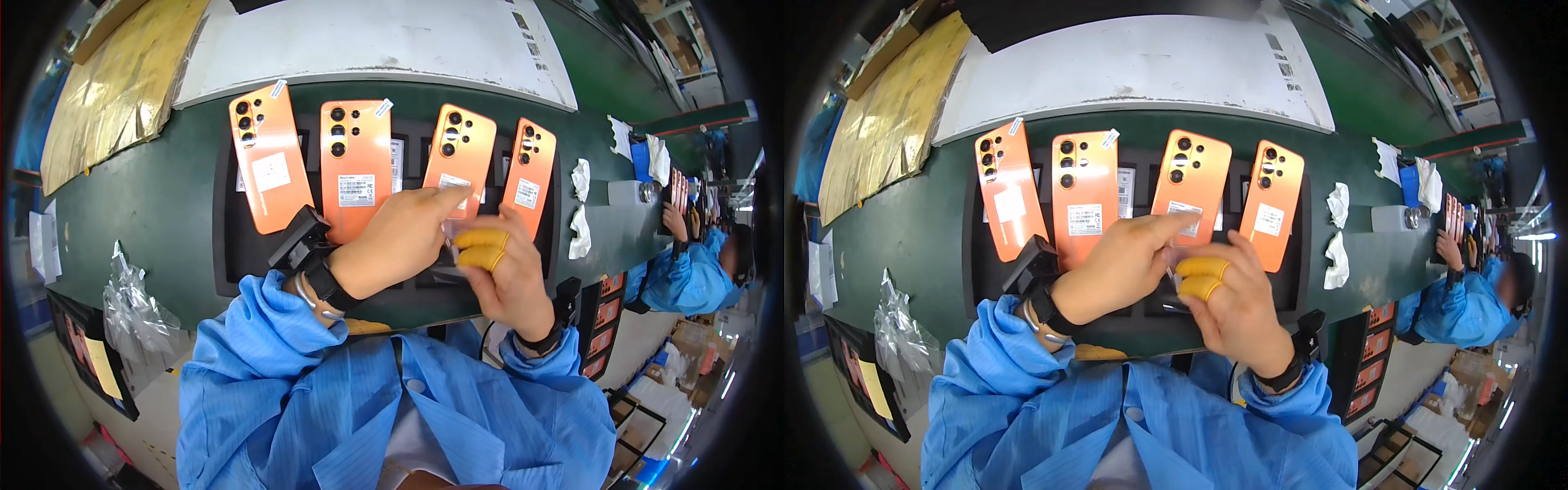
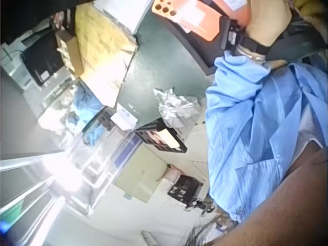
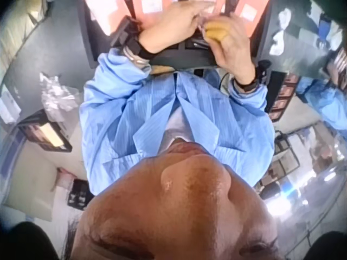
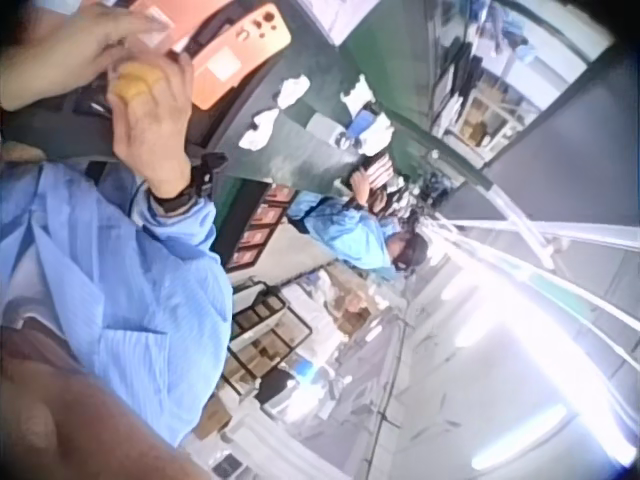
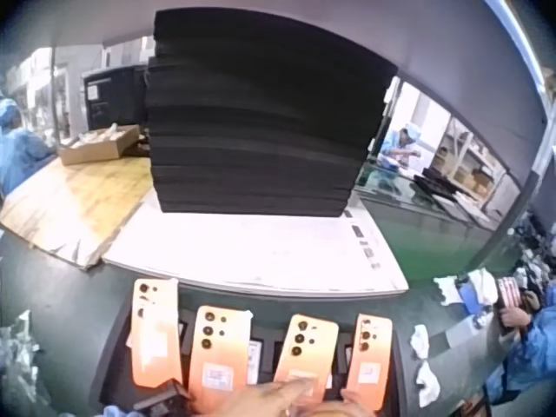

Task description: Cleaning and inspecting the back, camera lenses, and edges of several orange smartphones on an assembly line using a cloth and protective film.

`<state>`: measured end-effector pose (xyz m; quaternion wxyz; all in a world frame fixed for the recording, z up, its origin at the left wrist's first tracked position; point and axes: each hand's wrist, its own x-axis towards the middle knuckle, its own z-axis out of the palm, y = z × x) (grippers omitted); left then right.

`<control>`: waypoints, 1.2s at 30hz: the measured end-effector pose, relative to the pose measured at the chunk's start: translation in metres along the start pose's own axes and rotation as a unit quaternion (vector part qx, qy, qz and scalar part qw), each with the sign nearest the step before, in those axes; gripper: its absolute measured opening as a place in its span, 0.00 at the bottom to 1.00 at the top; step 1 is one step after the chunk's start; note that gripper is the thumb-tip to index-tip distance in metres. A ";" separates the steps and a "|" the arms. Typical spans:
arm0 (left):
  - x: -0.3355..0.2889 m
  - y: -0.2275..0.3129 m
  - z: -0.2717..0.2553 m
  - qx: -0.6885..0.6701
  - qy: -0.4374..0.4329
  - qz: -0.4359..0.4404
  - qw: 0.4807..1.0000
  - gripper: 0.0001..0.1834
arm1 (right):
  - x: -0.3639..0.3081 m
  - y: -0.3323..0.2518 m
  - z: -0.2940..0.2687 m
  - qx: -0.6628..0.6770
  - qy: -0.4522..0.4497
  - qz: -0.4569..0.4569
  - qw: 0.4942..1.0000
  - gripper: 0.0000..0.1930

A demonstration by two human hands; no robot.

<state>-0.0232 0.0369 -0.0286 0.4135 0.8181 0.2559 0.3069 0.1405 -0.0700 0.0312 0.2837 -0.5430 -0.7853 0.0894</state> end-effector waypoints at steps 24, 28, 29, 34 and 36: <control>-0.051 0.060 -0.059 -0.077 -0.191 0.148 0.967 0.08 | 0.016 0.038 0.038 -0.125 0.105 0.115 0.980 0.19; -0.042 0.041 -0.092 -0.070 -0.073 -0.024 0.995 0.09 | 0.022 0.032 0.036 -0.142 0.113 0.127 0.975 0.13; -0.041 0.027 -0.091 -0.072 -0.040 -0.072 0.994 0.09 | 0.031 0.030 0.031 -0.139 0.103 0.134 0.976 0.12; -0.034 -0.012 -0.091 -0.041 -0.023 -0.132 0.990 0.08 | 0.090 0.023 0.038 -0.143 0.129 0.092 0.977 0.09; -0.032 -0.013 -0.091 -0.026 -0.029 -0.140 0.989 0.09 | 0.111 0.031 0.053 -0.148 0.143 0.089 0.975 0.09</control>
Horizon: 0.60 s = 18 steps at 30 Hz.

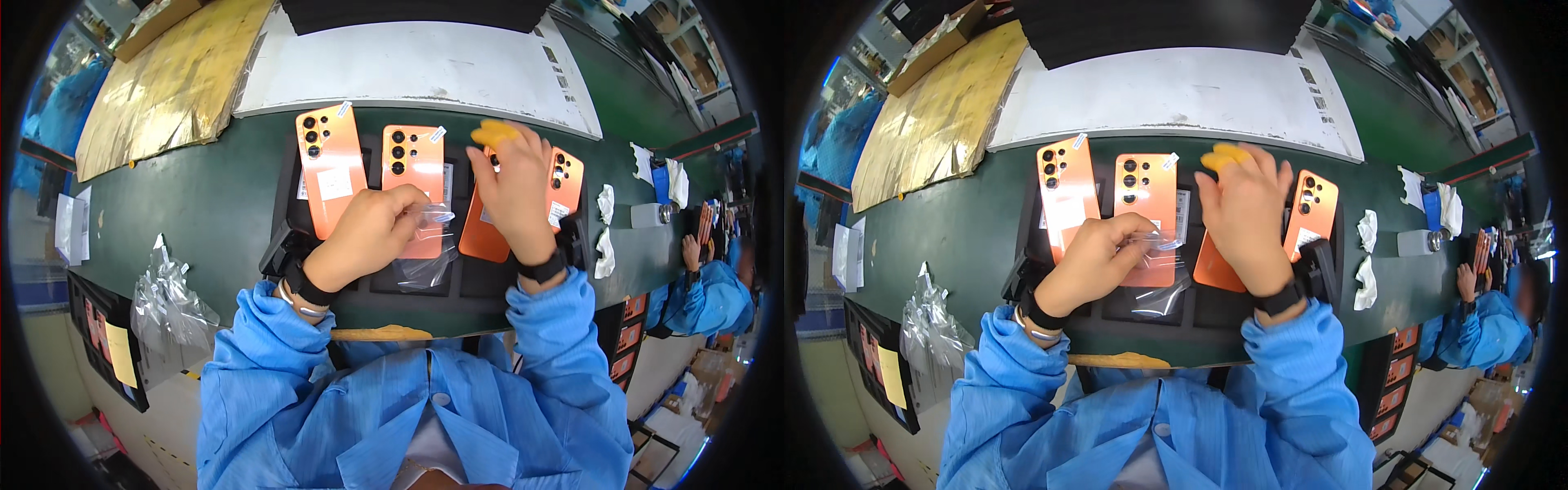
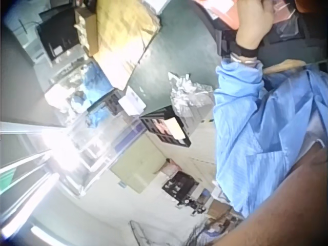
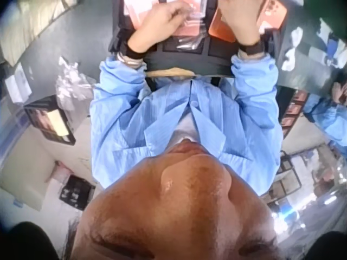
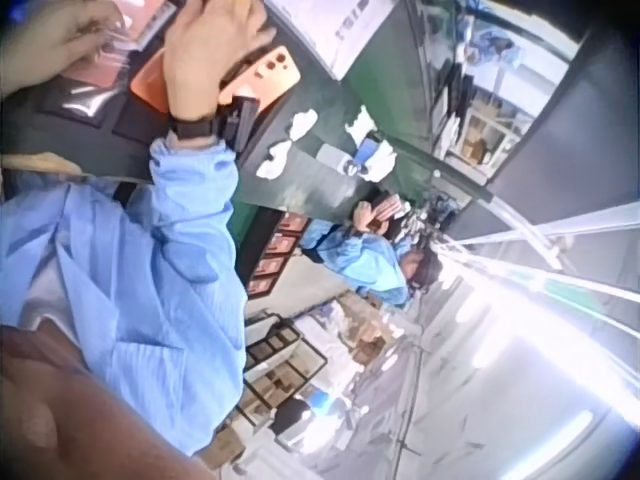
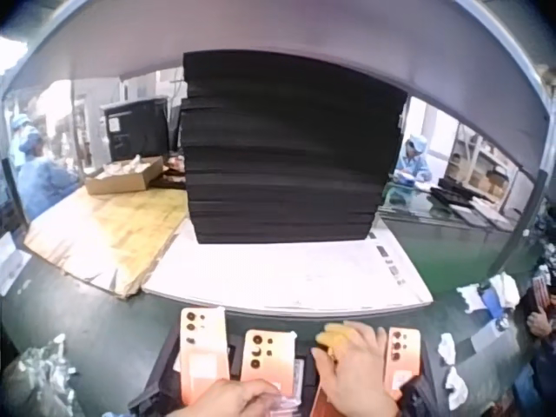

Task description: Cleaning and inspecting the back, camera lenses, and edges of several orange smartphones on an assembly line using a cloth and protective film.

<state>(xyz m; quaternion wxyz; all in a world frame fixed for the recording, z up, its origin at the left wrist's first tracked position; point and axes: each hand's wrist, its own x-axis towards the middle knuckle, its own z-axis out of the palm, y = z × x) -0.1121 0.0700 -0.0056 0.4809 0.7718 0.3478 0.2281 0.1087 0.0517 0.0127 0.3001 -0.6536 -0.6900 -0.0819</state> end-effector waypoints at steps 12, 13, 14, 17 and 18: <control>-0.003 -0.003 0.002 -0.056 0.030 0.015 0.998 0.33 | 0.019 -0.008 0.041 -0.017 0.018 -0.050 0.998 0.09; -0.003 -0.003 0.002 -0.059 0.038 0.016 0.997 0.38 | 0.016 -0.012 0.037 -0.010 0.018 -0.088 0.996 0.07; -0.003 -0.004 0.003 -0.062 0.040 0.016 0.997 0.38 | 0.014 -0.015 0.034 -0.005 0.019 -0.125 0.992 0.06; -0.002 -0.007 0.006 -0.066 0.054 0.031 0.996 0.42 | 0.007 -0.015 0.030 0.089 0.012 -0.087 0.992 0.04; -0.002 -0.006 0.006 -0.058 0.063 0.030 0.996 0.43 | 0.005 -0.018 0.026 0.087 0.011 -0.088 0.992 0.04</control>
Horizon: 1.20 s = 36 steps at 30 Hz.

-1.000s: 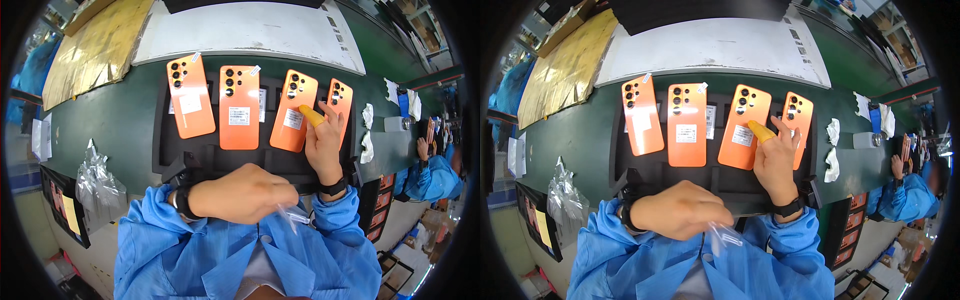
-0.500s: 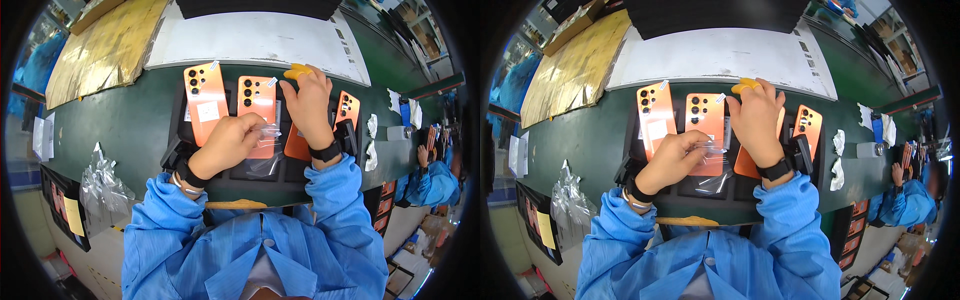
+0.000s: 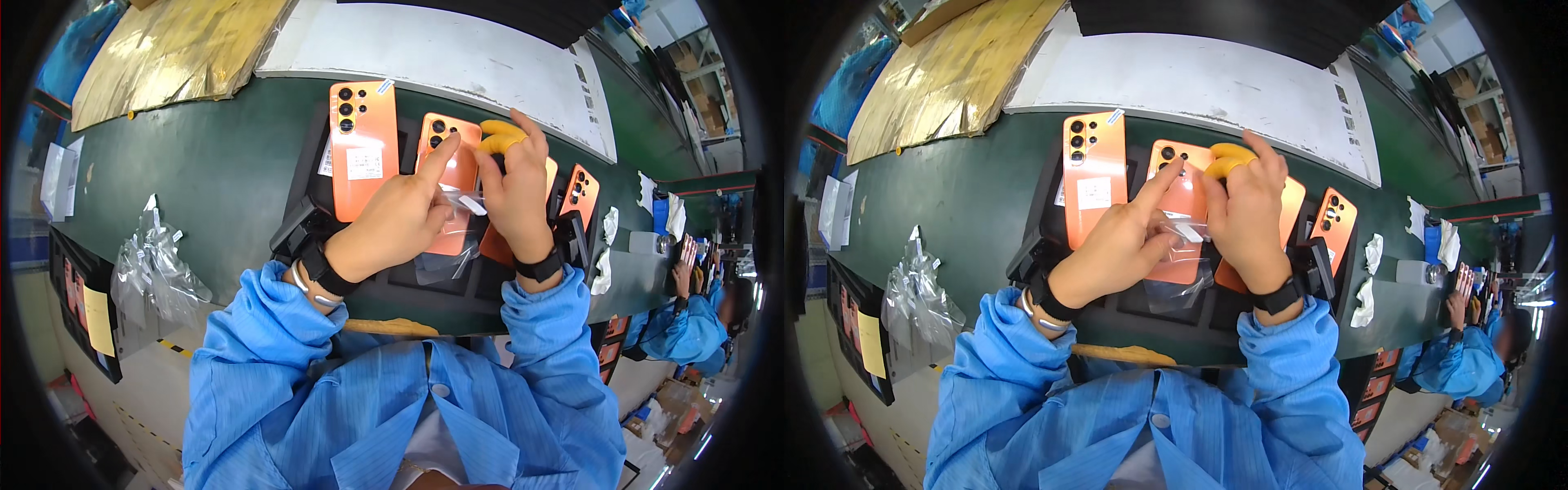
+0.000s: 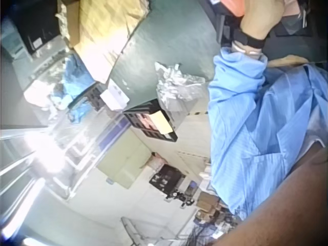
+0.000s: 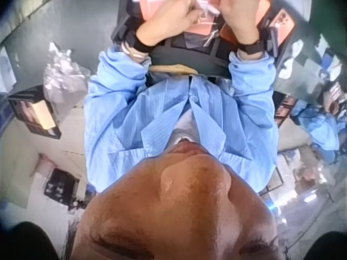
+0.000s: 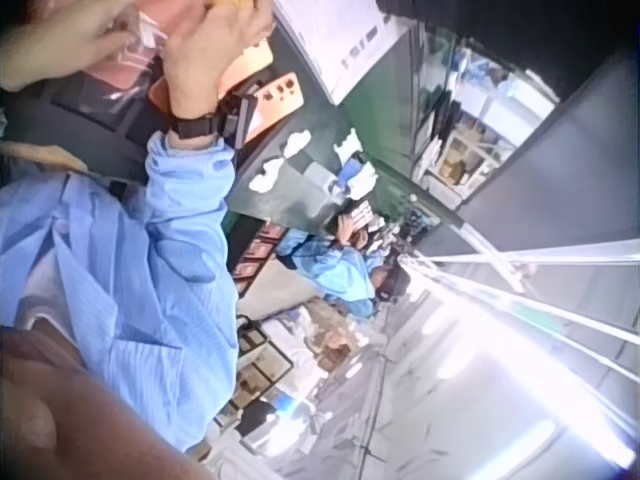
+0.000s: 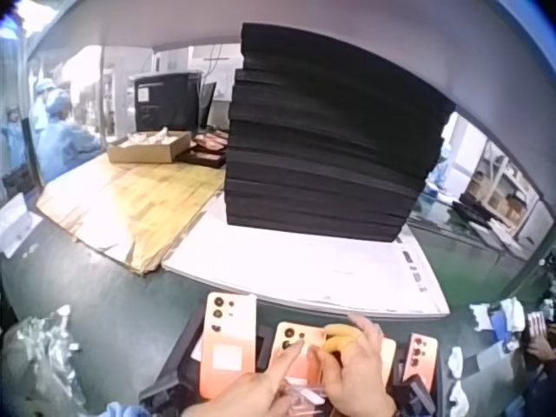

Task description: Cleaning and inspecting the back, camera lenses, and edges of several orange smartphones on an assembly line using a cloth and protective film.

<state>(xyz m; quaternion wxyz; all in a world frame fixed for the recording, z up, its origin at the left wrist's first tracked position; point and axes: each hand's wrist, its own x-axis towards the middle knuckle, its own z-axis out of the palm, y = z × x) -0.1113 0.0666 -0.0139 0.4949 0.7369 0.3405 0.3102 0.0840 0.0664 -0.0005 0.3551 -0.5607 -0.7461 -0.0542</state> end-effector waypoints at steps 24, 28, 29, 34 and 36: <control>-0.033 0.031 -0.007 0.265 0.116 0.192 0.938 0.18 | -0.055 -0.026 -0.020 -0.098 -0.127 0.023 0.987 0.32; -0.066 0.027 -0.028 0.271 -0.034 0.217 0.937 0.14 | -0.053 -0.026 -0.021 -0.104 -0.128 0.027 0.986 0.32; -0.076 0.028 -0.039 0.144 -0.083 0.177 0.970 0.12 | -0.051 -0.029 -0.019 -0.098 -0.122 0.020 0.987 0.32; -0.085 0.026 -0.068 -0.287 0.060 -0.024 0.956 0.10 | -0.048 -0.028 -0.020 -0.081 -0.105 0.007 0.991 0.26; -0.072 0.010 -0.078 -0.303 0.099 -0.018 0.948 0.10 | -0.044 -0.028 -0.021 -0.068 -0.135 0.022 0.988 0.19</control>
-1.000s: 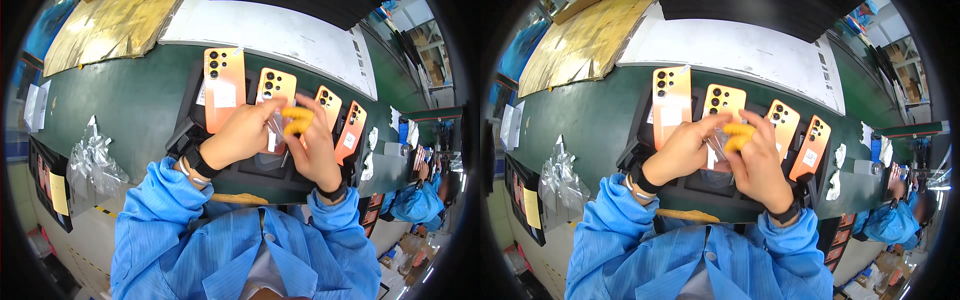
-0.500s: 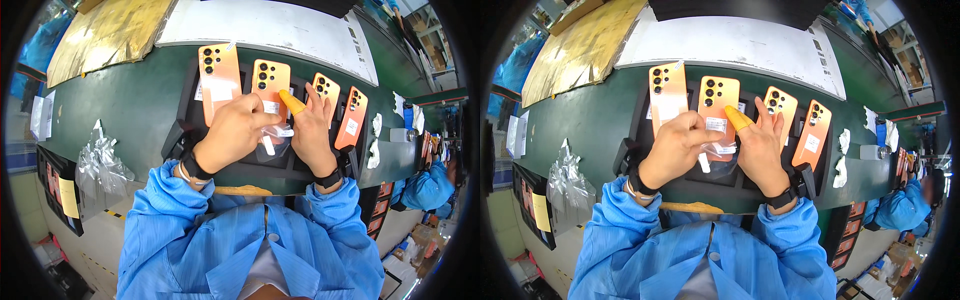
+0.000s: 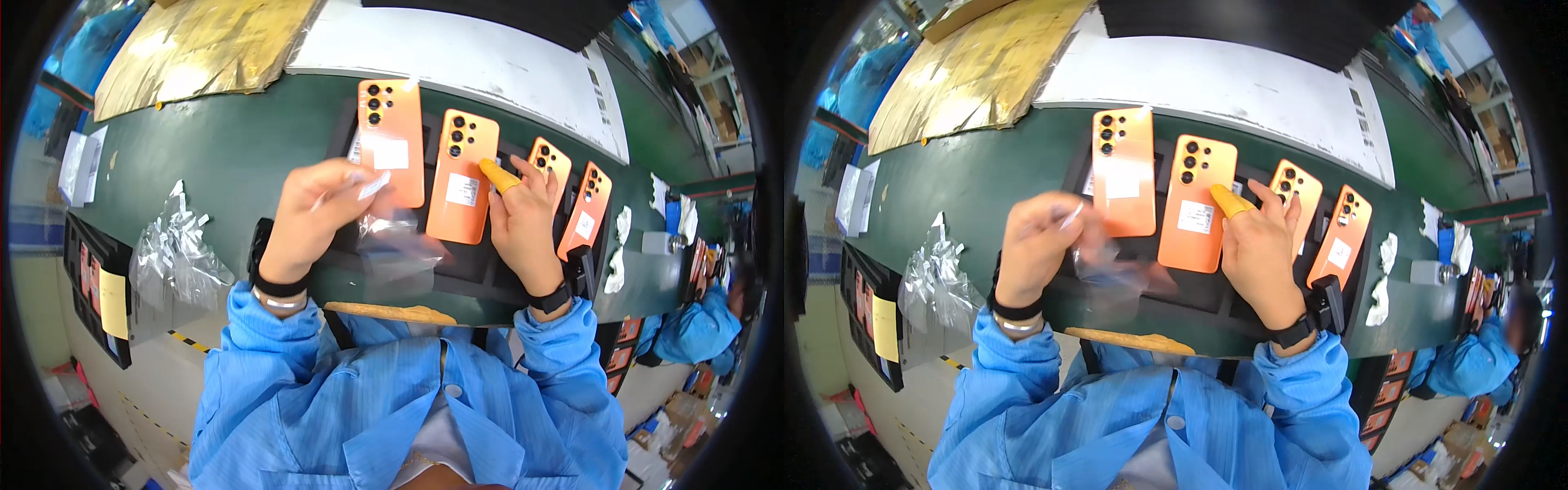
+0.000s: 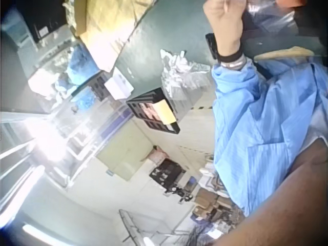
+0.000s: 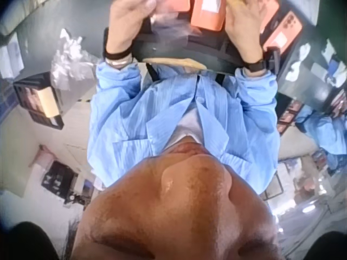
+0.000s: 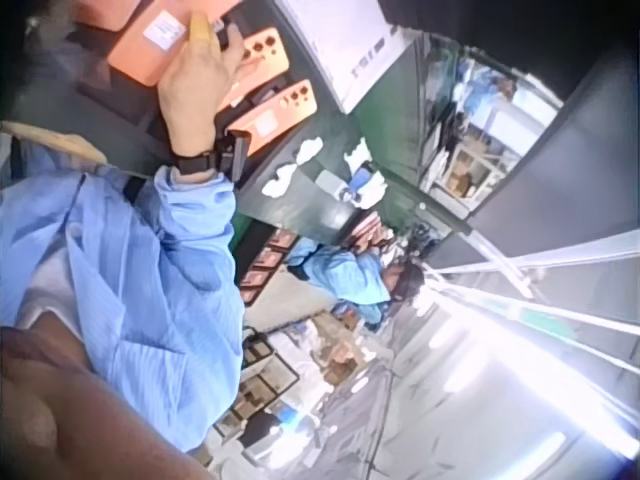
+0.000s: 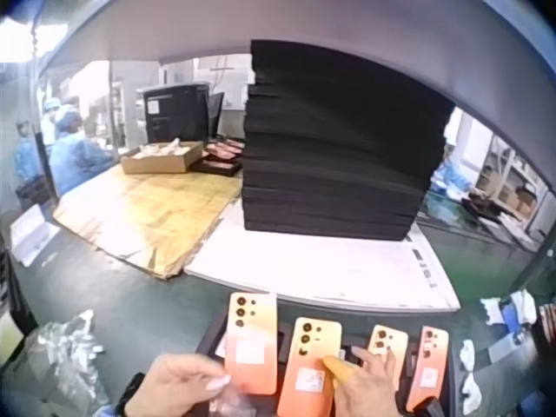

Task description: Cleaning and inspecting the back, camera lenses, and edges of several orange smartphones on an assembly line using a cloth and protective film.

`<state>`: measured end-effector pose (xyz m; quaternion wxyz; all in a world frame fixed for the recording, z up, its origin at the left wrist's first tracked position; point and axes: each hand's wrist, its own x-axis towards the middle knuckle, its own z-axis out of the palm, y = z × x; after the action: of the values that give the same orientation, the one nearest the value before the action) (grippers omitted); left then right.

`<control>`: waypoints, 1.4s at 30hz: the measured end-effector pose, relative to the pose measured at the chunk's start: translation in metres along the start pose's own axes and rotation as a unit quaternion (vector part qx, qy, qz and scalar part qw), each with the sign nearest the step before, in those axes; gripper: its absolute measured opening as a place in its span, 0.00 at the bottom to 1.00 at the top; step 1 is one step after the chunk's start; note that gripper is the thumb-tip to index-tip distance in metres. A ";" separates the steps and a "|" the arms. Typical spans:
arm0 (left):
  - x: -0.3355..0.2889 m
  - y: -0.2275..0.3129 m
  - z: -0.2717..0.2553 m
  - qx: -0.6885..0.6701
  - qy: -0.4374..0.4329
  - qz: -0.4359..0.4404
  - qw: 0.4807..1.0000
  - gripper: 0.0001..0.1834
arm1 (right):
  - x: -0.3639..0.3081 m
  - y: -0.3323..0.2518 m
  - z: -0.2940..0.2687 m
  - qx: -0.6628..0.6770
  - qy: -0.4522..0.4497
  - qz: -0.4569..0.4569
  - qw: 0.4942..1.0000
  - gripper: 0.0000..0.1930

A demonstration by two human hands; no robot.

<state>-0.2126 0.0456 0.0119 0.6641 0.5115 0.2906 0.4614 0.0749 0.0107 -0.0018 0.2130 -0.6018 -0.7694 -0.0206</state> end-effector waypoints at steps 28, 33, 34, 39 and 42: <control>0.021 -0.032 0.004 0.353 0.064 0.028 0.933 0.25 | 0.123 -0.043 0.044 -0.041 0.131 -0.210 0.968 0.04; 0.022 -0.027 0.008 0.301 0.084 -0.035 0.949 0.35 | 0.070 -0.059 0.011 0.060 0.036 -0.216 0.974 0.07; 0.022 -0.030 0.007 0.306 0.076 0.008 0.949 0.33 | 0.059 -0.061 0.006 0.076 0.013 -0.216 0.973 0.08; 0.021 -0.034 0.004 0.365 0.048 0.077 0.927 0.19 | 0.021 -0.068 0.002 0.169 0.011 -0.129 0.977 0.18; 0.019 -0.032 0.008 0.349 0.044 0.099 0.931 0.19 | 0.015 -0.071 0.010 0.184 0.045 -0.062 0.980 0.28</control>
<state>-0.1880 0.0583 -0.0148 0.3813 0.7162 0.4105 0.4162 0.0025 0.0078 0.0105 0.3532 -0.5016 -0.7855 0.0811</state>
